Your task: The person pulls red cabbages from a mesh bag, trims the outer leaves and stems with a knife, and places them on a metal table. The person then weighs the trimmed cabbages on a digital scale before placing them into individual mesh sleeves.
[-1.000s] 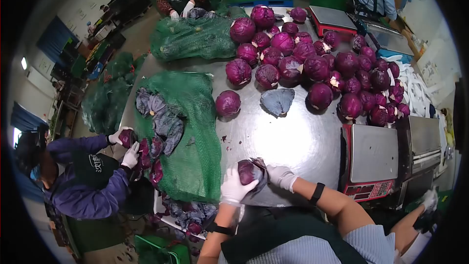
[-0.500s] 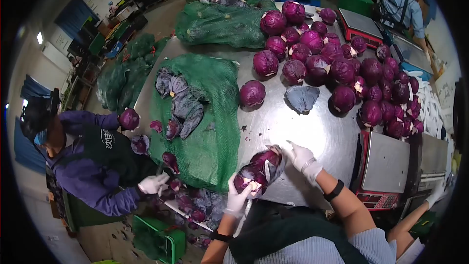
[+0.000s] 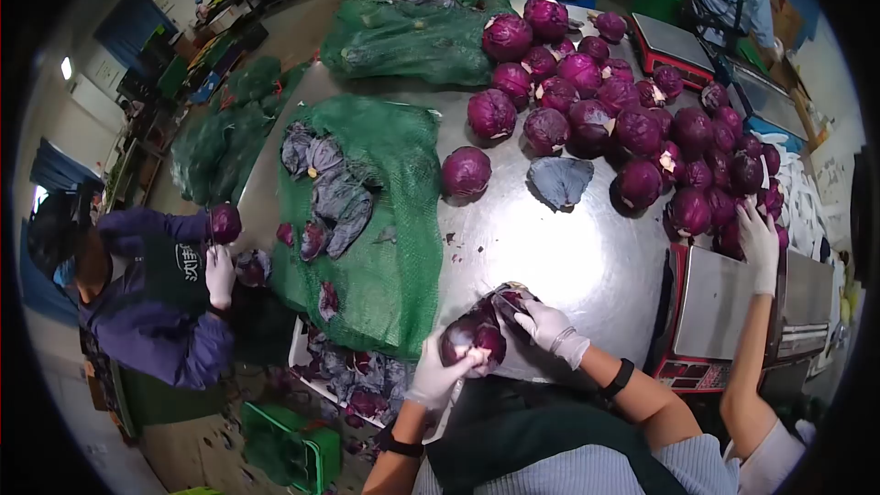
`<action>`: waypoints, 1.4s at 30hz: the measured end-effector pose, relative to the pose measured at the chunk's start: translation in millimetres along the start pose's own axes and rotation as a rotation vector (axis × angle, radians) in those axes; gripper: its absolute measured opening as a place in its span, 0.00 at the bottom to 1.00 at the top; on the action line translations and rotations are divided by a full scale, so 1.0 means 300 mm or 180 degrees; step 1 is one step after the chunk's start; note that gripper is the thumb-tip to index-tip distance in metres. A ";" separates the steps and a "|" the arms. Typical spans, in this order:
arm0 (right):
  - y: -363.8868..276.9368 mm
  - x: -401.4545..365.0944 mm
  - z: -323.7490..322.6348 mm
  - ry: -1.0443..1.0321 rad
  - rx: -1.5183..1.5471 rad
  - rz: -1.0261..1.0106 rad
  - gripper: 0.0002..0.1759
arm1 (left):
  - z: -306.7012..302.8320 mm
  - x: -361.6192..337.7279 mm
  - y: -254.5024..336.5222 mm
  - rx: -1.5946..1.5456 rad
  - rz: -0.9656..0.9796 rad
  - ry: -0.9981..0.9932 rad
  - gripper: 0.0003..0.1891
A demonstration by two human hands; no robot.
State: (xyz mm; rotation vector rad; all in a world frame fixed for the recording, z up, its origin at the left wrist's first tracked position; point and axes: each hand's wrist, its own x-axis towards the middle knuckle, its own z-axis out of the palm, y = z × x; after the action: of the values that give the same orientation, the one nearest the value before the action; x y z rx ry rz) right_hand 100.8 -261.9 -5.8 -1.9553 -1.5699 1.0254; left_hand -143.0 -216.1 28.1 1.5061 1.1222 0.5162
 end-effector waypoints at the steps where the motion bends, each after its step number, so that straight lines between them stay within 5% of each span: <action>1: 0.017 -0.002 0.013 0.0000 0.0014 0.0029 0.25 | -0.002 -0.009 -0.042 0.0986 0.0788 0.0111 0.43; 3: 0.053 0.018 0.044 0.0649 0.0515 -0.0138 0.24 | -0.015 -0.008 -0.029 0.1431 0.1044 -0.0410 0.44; 5: 0.030 0.022 0.031 0.0826 0.0819 -0.0276 0.23 | -0.020 -0.018 -0.032 0.1489 0.1174 -0.0134 0.37; 7: -0.070 0.000 -0.056 0.0103 0.1461 0.0638 0.21 | -0.014 -0.036 -0.004 -0.1148 -0.0450 -0.0044 0.31; 8: -0.079 -0.007 -0.050 0.0075 0.1223 0.0563 0.20 | -0.051 -0.003 -0.034 0.0261 -0.0601 0.0121 0.30; 9: -0.061 -0.009 -0.013 0.0232 0.0858 0.0000 0.18 | -0.051 -0.009 -0.057 0.0394 -0.0919 0.0130 0.33; 13: -0.086 -0.050 0.088 0.0409 0.0759 -0.0876 0.23 | 0.045 -0.011 -0.089 -0.1072 -0.0248 0.0265 0.44; 15: -0.167 -0.093 0.067 0.0151 0.0126 -0.0754 0.29 | 0.077 0.001 -0.132 -0.0802 -0.0129 0.0090 0.43; 17: -0.129 -0.088 0.125 0.0648 -0.0044 -0.1345 0.33 | 0.092 0.003 -0.107 -0.0780 -0.0263 0.0227 0.40; 23: -0.122 -0.037 0.083 0.0168 -0.0455 -0.0800 0.26 | 0.117 0.032 -0.095 0.0258 0.0062 0.0507 0.40; 27: -0.019 0.050 0.129 0.0708 0.0334 -0.0935 0.16 | 0.126 0.047 -0.125 -0.0078 0.0055 0.0365 0.41; 28: -0.014 0.083 0.091 0.0391 0.0675 0.0023 0.14 | 0.093 0.020 0.026 0.0592 0.0238 0.0130 0.42; 29: 0.047 0.111 0.094 0.0545 0.0538 0.0124 0.16 | 0.095 0.012 -0.007 0.0606 0.0247 0.0128 0.42; 31: 0.121 0.155 0.057 -0.0012 0.0804 0.0685 0.16 | 0.100 -0.030 -0.115 -0.1301 0.0158 -0.0331 0.43; 33: 0.053 0.143 -0.032 -0.0490 0.1657 0.1132 0.17 | 0.110 -0.058 -0.129 -0.1492 -0.0003 -0.0344 0.43; 35: -0.040 0.095 -0.082 -0.0209 0.1809 0.0972 0.22 | 0.130 -0.046 -0.114 -0.1614 -0.0442 -0.0235 0.42; 37: -0.051 0.045 -0.024 0.0822 0.0909 -0.0813 0.30 | 0.150 -0.009 -0.091 -0.1329 -0.0263 -0.0154 0.43; 39: -0.134 -0.036 -0.058 -0.0188 0.0196 -0.0914 0.37 | 0.167 0.008 -0.078 -0.0681 0.0043 -0.0031 0.44; 40: -0.140 -0.055 -0.034 -0.0070 -0.0666 -0.1162 0.35 | 0.177 0.018 -0.127 -0.0546 0.0126 -0.0120 0.47; 42: -0.124 -0.043 -0.028 0.0277 -0.0428 -0.1012 0.18 | 0.167 0.034 -0.115 -0.0497 0.0107 -0.0271 0.48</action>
State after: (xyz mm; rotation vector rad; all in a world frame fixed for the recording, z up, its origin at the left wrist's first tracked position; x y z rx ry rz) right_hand 82.2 -263.2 30.1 -1.7305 -1.8651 0.7131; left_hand -110.0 -235.9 -20.2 1.3999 0.9698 0.5451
